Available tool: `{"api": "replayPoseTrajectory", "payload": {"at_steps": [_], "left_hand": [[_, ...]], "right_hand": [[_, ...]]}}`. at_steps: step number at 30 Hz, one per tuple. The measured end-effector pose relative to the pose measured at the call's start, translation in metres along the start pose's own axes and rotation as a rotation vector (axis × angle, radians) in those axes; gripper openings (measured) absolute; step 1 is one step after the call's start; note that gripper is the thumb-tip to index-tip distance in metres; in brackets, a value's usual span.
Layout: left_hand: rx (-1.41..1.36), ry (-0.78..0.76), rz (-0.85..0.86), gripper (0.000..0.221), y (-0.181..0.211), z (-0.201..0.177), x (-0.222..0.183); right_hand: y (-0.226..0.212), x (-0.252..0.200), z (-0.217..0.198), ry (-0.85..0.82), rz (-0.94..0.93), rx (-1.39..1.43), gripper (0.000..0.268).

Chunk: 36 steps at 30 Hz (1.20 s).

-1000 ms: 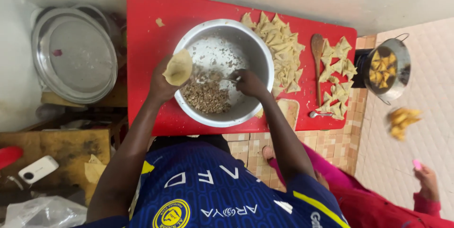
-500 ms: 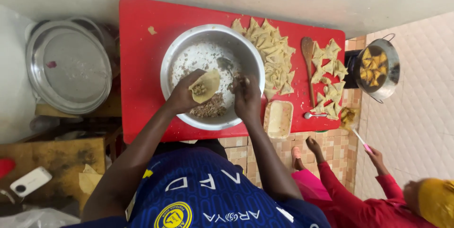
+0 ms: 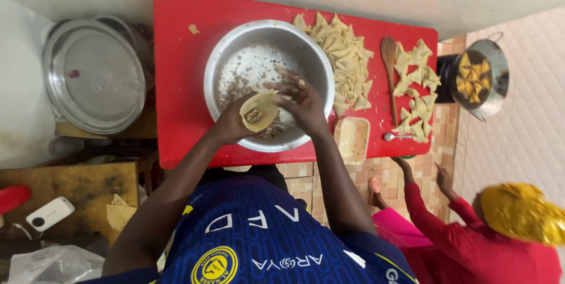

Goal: Fill and fold triangular pastries with a meat or vegetable mixture from a large bowl

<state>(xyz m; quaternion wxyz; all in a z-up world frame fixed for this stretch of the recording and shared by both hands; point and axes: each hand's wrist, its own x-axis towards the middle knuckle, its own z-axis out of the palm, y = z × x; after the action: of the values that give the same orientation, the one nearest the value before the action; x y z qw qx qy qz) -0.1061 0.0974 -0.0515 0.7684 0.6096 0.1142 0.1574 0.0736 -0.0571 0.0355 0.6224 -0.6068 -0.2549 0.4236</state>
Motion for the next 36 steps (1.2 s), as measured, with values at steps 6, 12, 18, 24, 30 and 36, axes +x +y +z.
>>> {"api": "replayPoseTrajectory", "payload": {"at_steps": [6, 12, 18, 24, 30, 36], "left_hand": [[0.057, 0.021, -0.103, 0.065, 0.001, 0.025, 0.015], [0.034, 0.068, -0.193, 0.056, 0.023, 0.038, 0.02], [0.072, 0.006, -0.253, 0.048, 0.004, 0.03, 0.022], [-0.054, -0.161, -0.167, 0.041, -0.015, 0.005, 0.011], [-0.16, -0.133, -0.2, 0.033, 0.038, 0.028, 0.018], [-0.158, -0.185, -0.203, 0.009, -0.011, 0.023, 0.025]], "right_hand": [[-0.035, -0.031, 0.009, 0.331, -0.269, -0.568, 0.045], [-0.024, -0.075, 0.012, 0.223, -0.422, -0.606, 0.028], [-0.022, -0.068, 0.026, 0.211, -0.337, -1.032, 0.077], [0.0, -0.069, 0.048, 0.247, -0.431, -1.071, 0.066], [0.014, -0.057, 0.04, 0.592, -0.583, -1.056, 0.047], [0.028, -0.069, 0.022, 0.356, -0.283, -0.213, 0.045]]}}
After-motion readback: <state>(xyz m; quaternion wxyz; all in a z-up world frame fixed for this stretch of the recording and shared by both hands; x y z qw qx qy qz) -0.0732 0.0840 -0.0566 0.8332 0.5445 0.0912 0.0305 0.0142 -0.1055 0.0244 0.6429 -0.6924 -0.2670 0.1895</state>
